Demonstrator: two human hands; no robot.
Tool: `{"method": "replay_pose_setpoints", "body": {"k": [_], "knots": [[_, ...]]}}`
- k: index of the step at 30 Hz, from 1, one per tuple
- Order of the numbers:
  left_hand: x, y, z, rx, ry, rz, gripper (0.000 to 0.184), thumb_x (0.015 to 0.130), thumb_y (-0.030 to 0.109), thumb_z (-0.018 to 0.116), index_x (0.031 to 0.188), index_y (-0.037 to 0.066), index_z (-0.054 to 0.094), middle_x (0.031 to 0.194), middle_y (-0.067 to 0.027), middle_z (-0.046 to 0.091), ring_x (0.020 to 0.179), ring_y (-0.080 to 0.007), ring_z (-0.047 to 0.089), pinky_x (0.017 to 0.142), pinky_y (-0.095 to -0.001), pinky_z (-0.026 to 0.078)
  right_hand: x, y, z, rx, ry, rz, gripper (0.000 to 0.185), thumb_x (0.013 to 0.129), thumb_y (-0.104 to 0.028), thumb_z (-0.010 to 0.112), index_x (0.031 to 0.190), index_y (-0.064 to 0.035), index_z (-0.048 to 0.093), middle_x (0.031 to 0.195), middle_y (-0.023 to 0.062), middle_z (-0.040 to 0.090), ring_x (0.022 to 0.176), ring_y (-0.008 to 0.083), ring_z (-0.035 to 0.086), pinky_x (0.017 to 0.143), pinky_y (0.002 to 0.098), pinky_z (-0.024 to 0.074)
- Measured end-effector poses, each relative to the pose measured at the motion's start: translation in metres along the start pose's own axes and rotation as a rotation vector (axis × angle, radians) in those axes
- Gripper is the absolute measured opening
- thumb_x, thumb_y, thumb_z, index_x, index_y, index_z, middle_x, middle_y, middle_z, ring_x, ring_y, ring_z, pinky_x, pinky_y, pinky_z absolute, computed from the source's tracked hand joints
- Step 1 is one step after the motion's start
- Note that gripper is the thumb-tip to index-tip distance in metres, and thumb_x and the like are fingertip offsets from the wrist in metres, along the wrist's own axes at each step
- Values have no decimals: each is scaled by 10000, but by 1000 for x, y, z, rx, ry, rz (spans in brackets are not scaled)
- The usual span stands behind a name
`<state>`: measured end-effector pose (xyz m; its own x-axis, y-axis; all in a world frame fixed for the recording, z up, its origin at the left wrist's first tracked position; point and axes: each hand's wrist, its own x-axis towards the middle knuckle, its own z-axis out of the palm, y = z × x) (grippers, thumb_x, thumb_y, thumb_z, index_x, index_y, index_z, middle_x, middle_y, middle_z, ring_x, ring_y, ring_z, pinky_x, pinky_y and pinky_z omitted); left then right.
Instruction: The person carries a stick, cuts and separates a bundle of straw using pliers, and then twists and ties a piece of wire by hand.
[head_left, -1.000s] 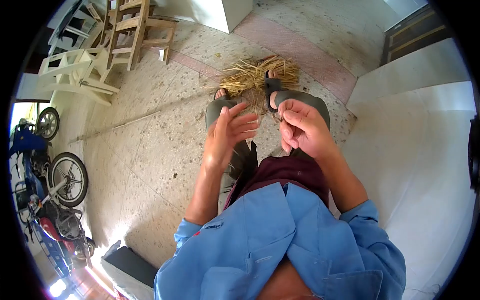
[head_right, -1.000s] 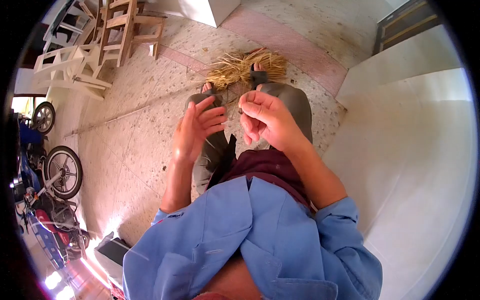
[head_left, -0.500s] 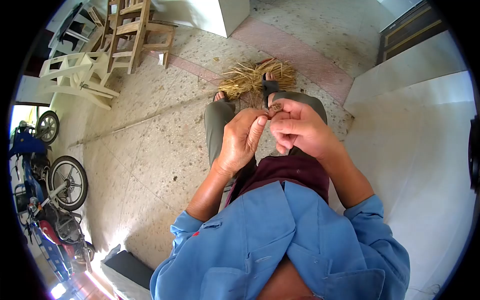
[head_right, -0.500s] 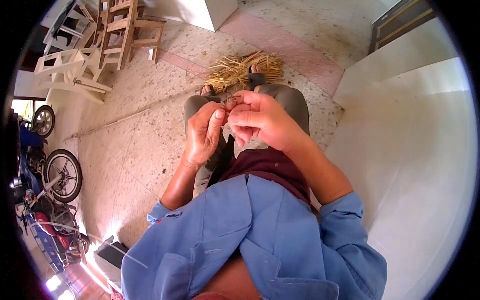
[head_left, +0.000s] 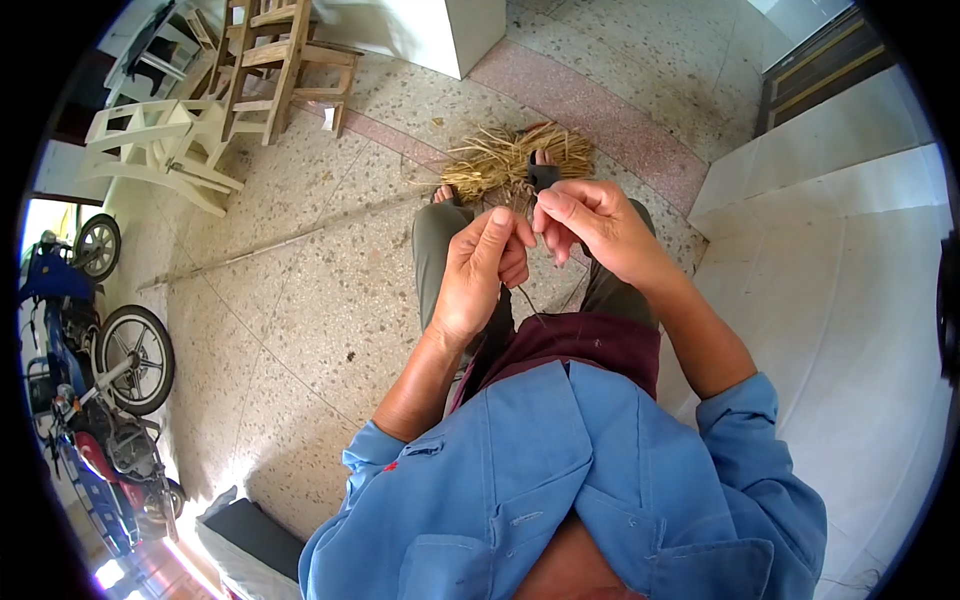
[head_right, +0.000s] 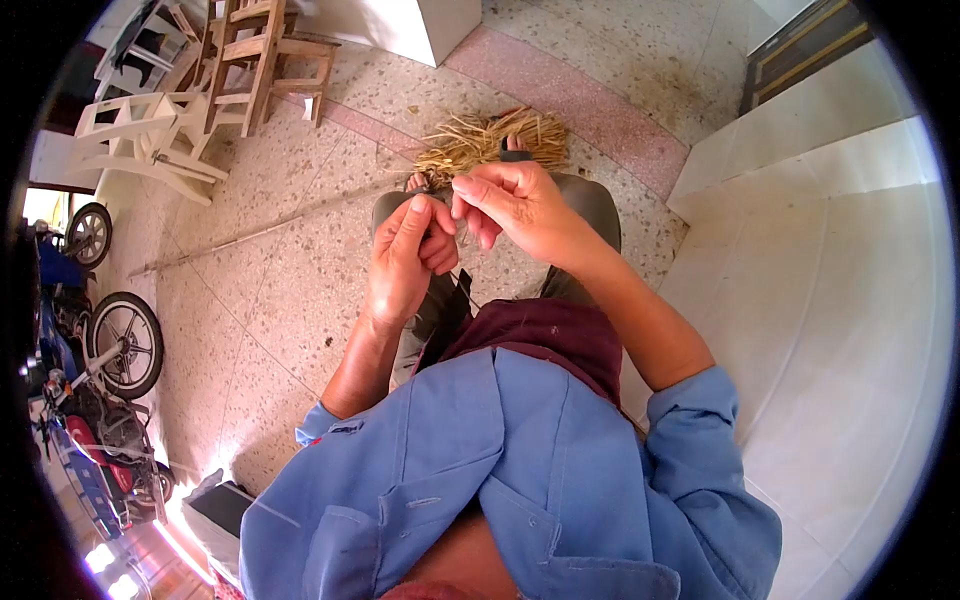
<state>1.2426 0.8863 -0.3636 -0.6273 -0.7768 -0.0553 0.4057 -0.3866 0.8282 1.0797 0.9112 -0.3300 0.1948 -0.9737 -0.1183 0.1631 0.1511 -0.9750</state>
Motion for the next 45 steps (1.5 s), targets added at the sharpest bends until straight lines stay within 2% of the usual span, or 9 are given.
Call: {"method": "replay_pose_setpoints", "body": {"k": [5, 7, 11, 17, 19, 25, 33, 43, 45], "knots": [[-1, 11, 8, -37, 31, -43, 321, 940, 312, 337, 899, 26, 475, 520, 43, 256, 453, -51, 224, 421, -206, 221, 5, 6, -4, -449, 113, -188, 220, 868, -167, 511, 717, -7, 531, 584, 21, 514, 480, 97, 451, 456, 236, 381], [-1, 15, 10, -118, 25, -85, 306, 942, 299, 329, 918, 27, 465, 516, 38, 262, 445, -54, 229, 415, -205, 218, 8, 2, -3, -895, 158, -501, 199, 851, -129, 523, 716, 18, 521, 564, 44, 481, 473, 94, 406, 444, 260, 345], [5, 16, 4, -22, 39, -92, 293, 943, 289, 313, 946, 40, 468, 500, 36, 251, 422, -63, 230, 396, -209, 195, 10, 0, 2, -934, 162, -482, 225, 822, -167, 535, 671, -2, 512, 534, 145, 450, 454, 261, 416, 459, 329, 357], [9, 21, 2, 31, 109, -131, 283, 939, 270, 312, 920, 30, 461, 556, 14, 328, 417, -56, 234, 387, -196, 194, 13, 0, 11, -622, 132, -215, 281, 871, -195, 471, 671, 1, 495, 516, 78, 448, 471, 144, 450, 463, 294, 364], [13, 25, -2, -49, 109, -128, 275, 936, 262, 325, 911, 28, 466, 559, 19, 328, 422, -52, 236, 383, -192, 196, 13, -4, 11, -152, -79, -88, 265, 894, -199, 431, 721, -8, 488, 552, 25, 456, 492, 81, 432, 465, 241, 361], [11, 27, -5, -49, 123, -22, 334, 926, 329, 373, 918, 19, 495, 561, 41, 326, 449, -37, 255, 386, -188, 196, 11, -17, 10, -156, -152, -65, 238, 905, -190, 415, 746, -23, 475, 588, 2, 441, 503, 65, 425, 485, 206, 357], [6, 29, 1, 474, 158, 328, 335, 939, 298, 355, 896, 16, 530, 558, 44, 367, 475, -34, 277, 416, -189, 229, 8, -27, 22, -140, -74, 0, 237, 870, -178, 448, 699, -19, 488, 529, -7, 445, 454, 53, 408, 427, 195, 325], [5, 20, -1, 137, 193, 60, 239, 939, 236, 360, 1010, 50, 491, 601, 61, 362, 482, -10, 269, 406, -169, 225, 7, -16, 38, -423, -9, -95, 236, 844, -156, 475, 686, 18, 482, 502, 80, 435, 468, 99, 371, 451, 279, 340], [5, 17, -5, 16, 157, 38, 214, 936, 218, 368, 1004, 58, 492, 605, 71, 347, 483, -6, 268, 410, -158, 229, 8, -14, 36, -589, 24, -163, 221, 825, -142, 466, 677, 21, 468, 506, 151, 443, 450, 206, 436, 463, 341, 357]]}}
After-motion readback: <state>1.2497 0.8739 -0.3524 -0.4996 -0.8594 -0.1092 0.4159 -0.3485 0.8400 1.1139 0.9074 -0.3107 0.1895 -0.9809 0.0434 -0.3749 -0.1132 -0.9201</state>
